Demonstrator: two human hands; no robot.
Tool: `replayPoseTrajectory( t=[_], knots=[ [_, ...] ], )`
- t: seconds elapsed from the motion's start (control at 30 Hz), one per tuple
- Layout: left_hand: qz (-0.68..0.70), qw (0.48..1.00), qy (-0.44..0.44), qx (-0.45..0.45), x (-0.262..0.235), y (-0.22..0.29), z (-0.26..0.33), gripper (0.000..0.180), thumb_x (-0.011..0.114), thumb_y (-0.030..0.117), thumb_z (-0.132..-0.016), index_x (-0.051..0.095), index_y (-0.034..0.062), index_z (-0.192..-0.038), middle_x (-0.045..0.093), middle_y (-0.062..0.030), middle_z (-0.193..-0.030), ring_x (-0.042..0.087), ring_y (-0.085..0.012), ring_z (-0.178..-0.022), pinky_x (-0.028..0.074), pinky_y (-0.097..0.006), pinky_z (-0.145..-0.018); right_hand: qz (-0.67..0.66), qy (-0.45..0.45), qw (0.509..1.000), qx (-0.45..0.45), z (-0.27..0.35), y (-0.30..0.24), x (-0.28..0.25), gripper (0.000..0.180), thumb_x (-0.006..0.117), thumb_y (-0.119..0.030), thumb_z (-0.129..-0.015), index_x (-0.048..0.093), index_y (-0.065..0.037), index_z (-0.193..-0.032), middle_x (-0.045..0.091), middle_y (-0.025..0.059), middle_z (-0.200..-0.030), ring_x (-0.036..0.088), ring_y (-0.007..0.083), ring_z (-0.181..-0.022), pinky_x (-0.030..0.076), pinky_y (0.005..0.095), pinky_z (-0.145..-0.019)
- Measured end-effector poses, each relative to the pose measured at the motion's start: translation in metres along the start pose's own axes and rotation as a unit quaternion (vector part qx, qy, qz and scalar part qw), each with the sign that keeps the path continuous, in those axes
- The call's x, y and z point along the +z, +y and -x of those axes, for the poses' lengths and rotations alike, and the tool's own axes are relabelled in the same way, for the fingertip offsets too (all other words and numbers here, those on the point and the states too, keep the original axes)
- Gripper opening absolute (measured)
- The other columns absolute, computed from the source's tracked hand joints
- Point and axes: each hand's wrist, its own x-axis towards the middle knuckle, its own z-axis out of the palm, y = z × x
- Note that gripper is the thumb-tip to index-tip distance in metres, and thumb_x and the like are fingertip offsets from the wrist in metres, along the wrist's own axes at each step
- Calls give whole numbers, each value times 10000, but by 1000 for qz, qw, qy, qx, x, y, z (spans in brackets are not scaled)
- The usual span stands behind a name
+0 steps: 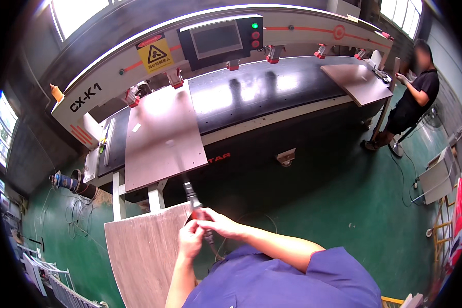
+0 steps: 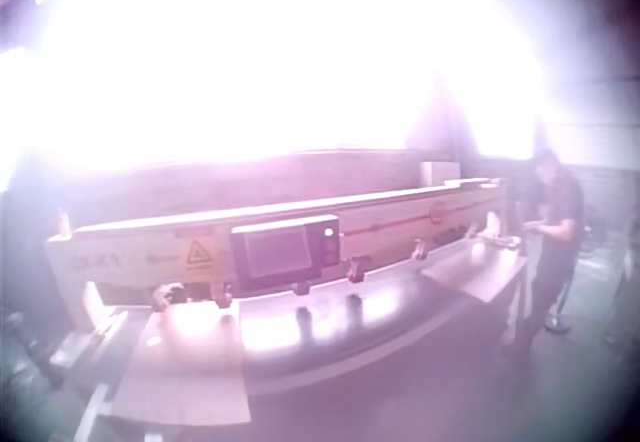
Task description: The person operates a wood-panel processing machine by positioning a panel under the clamps, pressing a button to start the cycle, and moving the panel to a side table.
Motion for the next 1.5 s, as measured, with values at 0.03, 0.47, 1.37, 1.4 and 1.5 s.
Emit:
replayPoseTrajectory(
  t=[0.03, 0.47, 1.37, 1.4, 1.5],
  knots=[
    [-51, 998, -11, 32, 5, -15, -2, 165, 631, 122, -869, 628, -10, -969, 630, -1, -766, 568, -83, -694, 477, -244, -637, -37, 8, 999, 30, -1, 3, 0, 472, 600, -290, -912, 463, -41, -1289, 545, 93, -1188, 518, 176, -1120, 405, 326, -978],
    [-67, 989, -64, -118, 73, -15, 3, 215, 567, 269, -936, 616, 64, -977, 537, 29, -726, 487, -47, -628, 415, -205, -560, -27, 325, 928, 180, 46, 10, -111, 231, 516, -247, -931, 444, -50, -1028, 535, 88, -795, 561, 178, -501, 437, 266, -368],
    [58, 964, 92, -241, 95, -27, -32, 241, 480, 295, -968, 560, 72, -1014, 564, -10, -718, 522, -85, -554, 437, -233, -547, -37, 128, 952, 277, 65, -10, -143, 476, 457, -519, -932, 467, -73, -765, 472, 23, -589, 494, 129, -392, 416, 255, -326],
    [73, 963, 103, -238, 94, -26, -39, 256, 488, 308, -963, 553, 69, -1027, 563, -13, -726, 520, -86, -550, 440, -237, -546, -33, 124, 953, 275, 64, -12, -146, 475, 458, -520, -931, 470, -72, -776, 471, 21, -591, 490, 126, -393, 411, 256, -328],
    [129, 954, 126, -238, 83, -28, -63, 325, 503, 358, -948, 525, 59, -1073, 568, -39, -785, 530, -109, -568, 462, -275, -577, -16, 128, 953, 273, 63, -18, -150, 467, 460, -517, -931, 478, -70, -797, 466, 16, -586, 479, 119, -398, 394, 256, -331]
  ],
)
